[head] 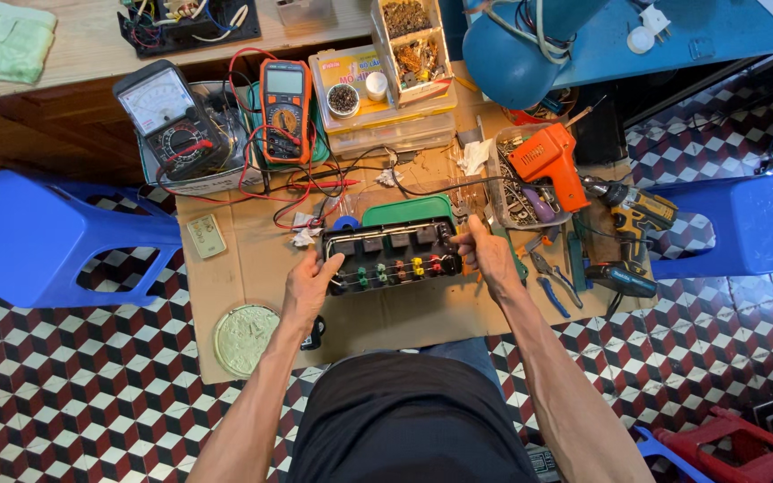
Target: The person repairs an electrical power strip by cutting wires with pliers, stripping insulation, and securing connections with a screwdriver. They then use a heat gun to apply heat shrink tubing over the connections and inspect the finished assembly.
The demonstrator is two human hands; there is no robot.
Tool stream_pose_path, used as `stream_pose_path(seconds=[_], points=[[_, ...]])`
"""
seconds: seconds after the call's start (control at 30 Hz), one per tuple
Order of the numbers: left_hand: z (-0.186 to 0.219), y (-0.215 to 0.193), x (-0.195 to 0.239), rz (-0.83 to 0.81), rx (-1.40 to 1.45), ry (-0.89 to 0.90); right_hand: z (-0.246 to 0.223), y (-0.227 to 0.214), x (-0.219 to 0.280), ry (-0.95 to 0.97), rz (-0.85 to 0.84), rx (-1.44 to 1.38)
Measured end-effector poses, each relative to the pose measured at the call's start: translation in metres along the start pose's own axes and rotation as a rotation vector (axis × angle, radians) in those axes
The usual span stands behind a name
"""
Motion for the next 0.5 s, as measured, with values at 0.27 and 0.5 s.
stream_pose_path(seconds=[0.27,0.5], points=[[-0.066,0.020,-0.017,0.080,0.156,-0.076,-0.008,-0.004,0.002,-0.136,0.241,-0.079],[-0.051,0.013,-0.013,0.189,-0.099,-0.025,-0.005,-0.020,0.040,-0.220,0.258,0.228]])
Point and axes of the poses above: each hand's wrist, its own x-axis away from the middle knuckle, its own y-axis out of the palm, z = x × y, the point moved 7 cm from there along -x, towards the middle knuckle, and after that the axes turned 3 degrees about z, right-handed, at the moved point
